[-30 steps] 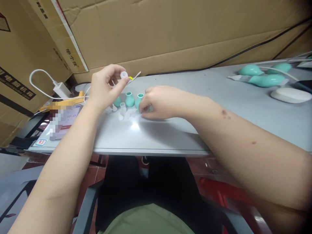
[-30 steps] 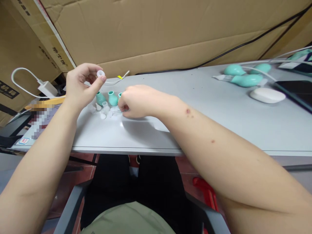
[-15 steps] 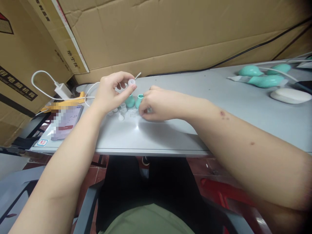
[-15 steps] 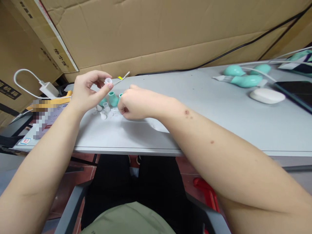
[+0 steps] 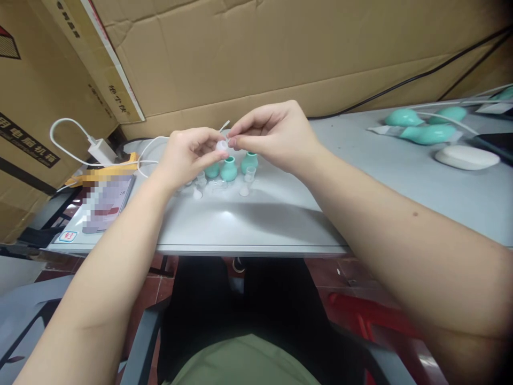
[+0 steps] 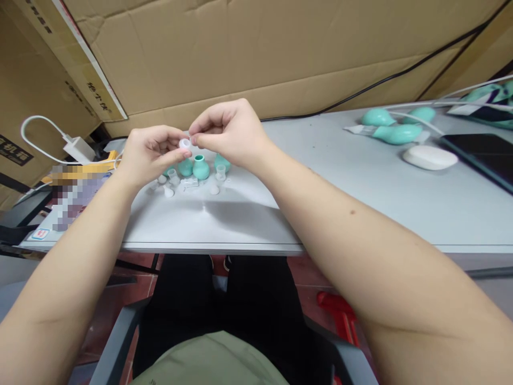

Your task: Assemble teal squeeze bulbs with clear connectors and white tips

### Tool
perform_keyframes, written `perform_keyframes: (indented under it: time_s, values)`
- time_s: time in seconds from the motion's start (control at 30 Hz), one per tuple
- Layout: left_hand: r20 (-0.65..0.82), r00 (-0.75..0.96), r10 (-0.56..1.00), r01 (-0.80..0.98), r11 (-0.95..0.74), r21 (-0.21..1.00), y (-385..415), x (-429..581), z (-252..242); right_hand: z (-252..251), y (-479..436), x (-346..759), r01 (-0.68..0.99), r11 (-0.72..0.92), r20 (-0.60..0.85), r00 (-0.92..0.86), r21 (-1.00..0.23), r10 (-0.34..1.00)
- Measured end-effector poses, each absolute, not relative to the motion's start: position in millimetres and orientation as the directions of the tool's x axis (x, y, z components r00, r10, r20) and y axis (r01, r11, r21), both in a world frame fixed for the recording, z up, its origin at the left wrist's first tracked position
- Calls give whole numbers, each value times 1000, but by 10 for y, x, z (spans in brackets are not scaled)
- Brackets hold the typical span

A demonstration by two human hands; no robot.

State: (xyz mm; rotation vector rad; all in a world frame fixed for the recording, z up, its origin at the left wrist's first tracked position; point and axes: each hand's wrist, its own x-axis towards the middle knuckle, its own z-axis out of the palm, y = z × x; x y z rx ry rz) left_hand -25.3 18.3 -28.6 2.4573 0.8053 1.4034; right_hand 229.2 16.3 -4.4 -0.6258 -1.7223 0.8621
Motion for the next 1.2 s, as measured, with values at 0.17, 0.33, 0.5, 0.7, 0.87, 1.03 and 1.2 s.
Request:
perform_keyframes:
  time_s: [0.17,0.33,0.5,0.7,0.87,1.03,1.2]
  values:
    - [723,395,567,354,-820,450,176,-253,-284,-49,145,2283,14,589,558,-300,-808,774]
    - [698,392,599,389,-796,465,116,-220,-239,-75,164,2296,23,630,591,-317,-777,741]
    - [706,377,600,394,-794,464,88,-194,-214,-134,165,2265,-44,633,608,-336,-773,719]
    - [694,384,609,439,-781,443,83,-198,-202,-134,149,2246,-28,637,606,-345,-770,717]
    - [730,361,581,418,-800,430,97,-202,-204,-111,175,2293,5,646,601,-361,-763,713]
    - [749,372,548,390,-825,410,129,-231,-225,-121,195,2308,10,635,582,-392,-772,713]
    - [752,375,541,392,-828,400,145,-251,-238,-147,178,2283,-49,627,589,-407,-778,699]
